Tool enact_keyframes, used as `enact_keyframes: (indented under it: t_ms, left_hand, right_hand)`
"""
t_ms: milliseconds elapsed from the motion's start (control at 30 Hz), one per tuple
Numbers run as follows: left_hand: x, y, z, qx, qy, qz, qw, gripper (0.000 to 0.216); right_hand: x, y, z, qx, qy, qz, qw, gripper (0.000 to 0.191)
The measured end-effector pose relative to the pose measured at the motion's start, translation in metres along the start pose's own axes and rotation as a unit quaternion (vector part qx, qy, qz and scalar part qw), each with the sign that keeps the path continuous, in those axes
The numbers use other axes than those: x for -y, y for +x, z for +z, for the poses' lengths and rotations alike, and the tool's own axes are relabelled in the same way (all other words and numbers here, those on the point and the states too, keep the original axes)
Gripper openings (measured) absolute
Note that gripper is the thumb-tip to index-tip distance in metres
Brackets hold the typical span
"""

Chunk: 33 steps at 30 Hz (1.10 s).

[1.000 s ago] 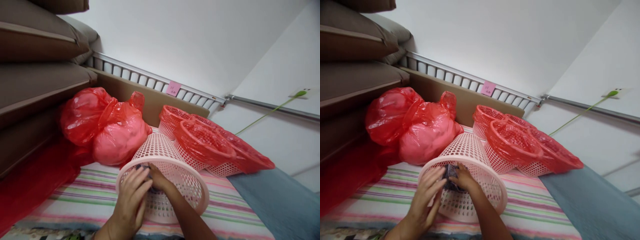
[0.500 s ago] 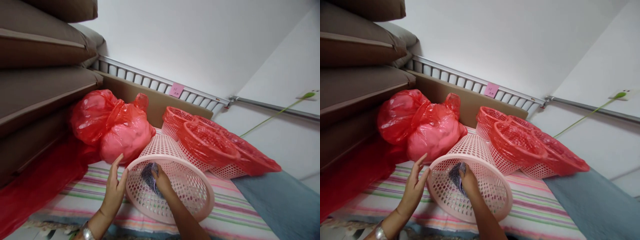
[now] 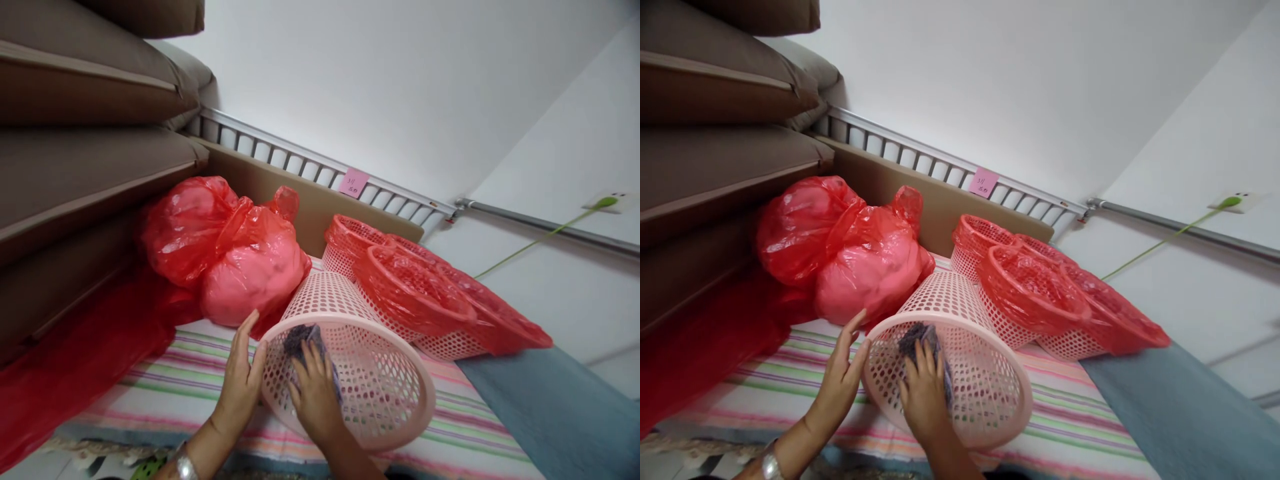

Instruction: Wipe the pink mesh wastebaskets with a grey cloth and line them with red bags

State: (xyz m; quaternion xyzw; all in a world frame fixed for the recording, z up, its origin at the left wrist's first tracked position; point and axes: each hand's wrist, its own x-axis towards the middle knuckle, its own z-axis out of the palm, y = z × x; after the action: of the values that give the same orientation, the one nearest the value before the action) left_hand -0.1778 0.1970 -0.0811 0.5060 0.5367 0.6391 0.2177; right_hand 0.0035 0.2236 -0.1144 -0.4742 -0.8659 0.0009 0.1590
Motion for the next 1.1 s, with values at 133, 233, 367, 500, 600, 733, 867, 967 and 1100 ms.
enact_keyframes:
  t_ms: [133, 233, 367, 500, 600, 733, 867, 967, 1100]
  left_hand:
    - [0.003, -0.002, 0.002, 0.007, -0.006, -0.007, 1.0, 0.047]
    - [0.004, -0.004, 0.005, 0.014, -0.017, -0.02, 1.0, 0.046]
    - [0.006, -0.007, 0.01, 0.036, -0.029, -0.024, 0.999, 0.046]
    - [0.012, -0.005, 0.013, 0.052, -0.027, -0.021, 0.998, 0.045]
    - [0.016, -0.004, 0.015, 0.062, -0.031, -0.034, 0.997, 0.044]
    - [0.017, -0.006, 0.016, 0.071, -0.029, -0.031, 0.997, 0.043]
    - [0.017, -0.005, 0.017, 0.072, -0.026, -0.017, 0.997, 0.042]
    - [0.017, -0.003, 0.016, 0.066, -0.023, -0.013, 0.997, 0.041]
    - [0.019, -0.001, 0.013, 0.065, -0.021, -0.013, 0.998, 0.041]
  right_hand:
    - [-0.04, 0.016, 0.015, -0.066, 0.07, 0.049, 0.994, 0.044]
    - [-0.058, 0.032, 0.015, -0.079, 0.194, 0.091, 0.974, 0.05]
    - [-0.069, 0.053, 0.009, -0.072, 0.252, 0.136, 0.955, 0.058]
    - [-0.085, 0.063, 0.009, -0.084, 0.242, 0.208, 0.944, 0.049]
    - [-0.094, 0.062, 0.01, -0.094, 0.204, 0.25, 0.942, 0.041]
    - [-0.085, 0.055, 0.003, -0.118, 0.128, 0.242, 0.955, 0.049]
    - [-0.063, 0.048, -0.002, -0.099, 0.013, 0.116, 0.988, 0.053]
    - [-0.056, 0.041, 0.005, -0.044, -0.035, 0.051, 0.997, 0.051]
    - [-0.059, 0.031, 0.02, -0.006, -0.007, 0.054, 0.998, 0.041]
